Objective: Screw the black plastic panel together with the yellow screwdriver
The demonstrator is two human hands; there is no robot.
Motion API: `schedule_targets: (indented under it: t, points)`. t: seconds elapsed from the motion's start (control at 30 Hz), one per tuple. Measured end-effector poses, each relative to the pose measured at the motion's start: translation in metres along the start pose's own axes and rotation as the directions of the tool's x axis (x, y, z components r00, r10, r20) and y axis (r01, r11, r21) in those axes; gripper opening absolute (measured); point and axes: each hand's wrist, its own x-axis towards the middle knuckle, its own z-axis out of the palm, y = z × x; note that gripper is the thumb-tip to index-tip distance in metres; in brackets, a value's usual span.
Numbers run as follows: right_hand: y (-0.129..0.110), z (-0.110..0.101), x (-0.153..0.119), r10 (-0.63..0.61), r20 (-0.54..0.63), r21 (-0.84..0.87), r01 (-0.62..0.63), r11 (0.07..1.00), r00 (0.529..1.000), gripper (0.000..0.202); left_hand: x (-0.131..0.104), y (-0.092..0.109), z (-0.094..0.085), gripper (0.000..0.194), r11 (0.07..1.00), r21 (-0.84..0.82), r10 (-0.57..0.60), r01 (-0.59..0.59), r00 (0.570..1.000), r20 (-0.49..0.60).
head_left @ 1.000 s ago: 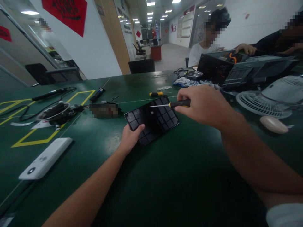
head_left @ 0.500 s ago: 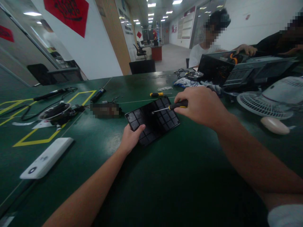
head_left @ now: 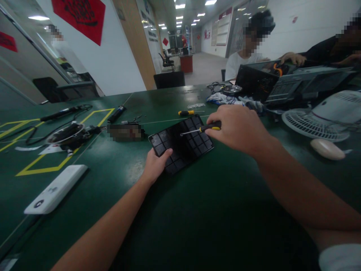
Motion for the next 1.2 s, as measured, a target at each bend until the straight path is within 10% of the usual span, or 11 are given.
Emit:
schedule_targets:
  t: [0.53,0.83,1.2]
  points:
    - [-0.007,-0.001,0.000,0.040,0.216,-0.047,-0.030,0.998,0.976,0.043,-0.001,0.003,0.000,0.052,1.000,0.010,0.016,-0.016,1.000,0.020]
    - [0.015,-0.014,-0.001,-0.059,-0.031,0.034,0.060,0.998,0.998,0.020,-0.002,0.005,0.001,0.051,1.000,-0.011,-0.007,0.007,1.000,0.007]
    - [0.007,-0.003,0.000,-0.041,-0.056,0.046,0.044,0.998,0.998,0.021,-0.002,0.004,0.002,0.050,1.000,-0.020,-0.001,0.001,1.000,0.006]
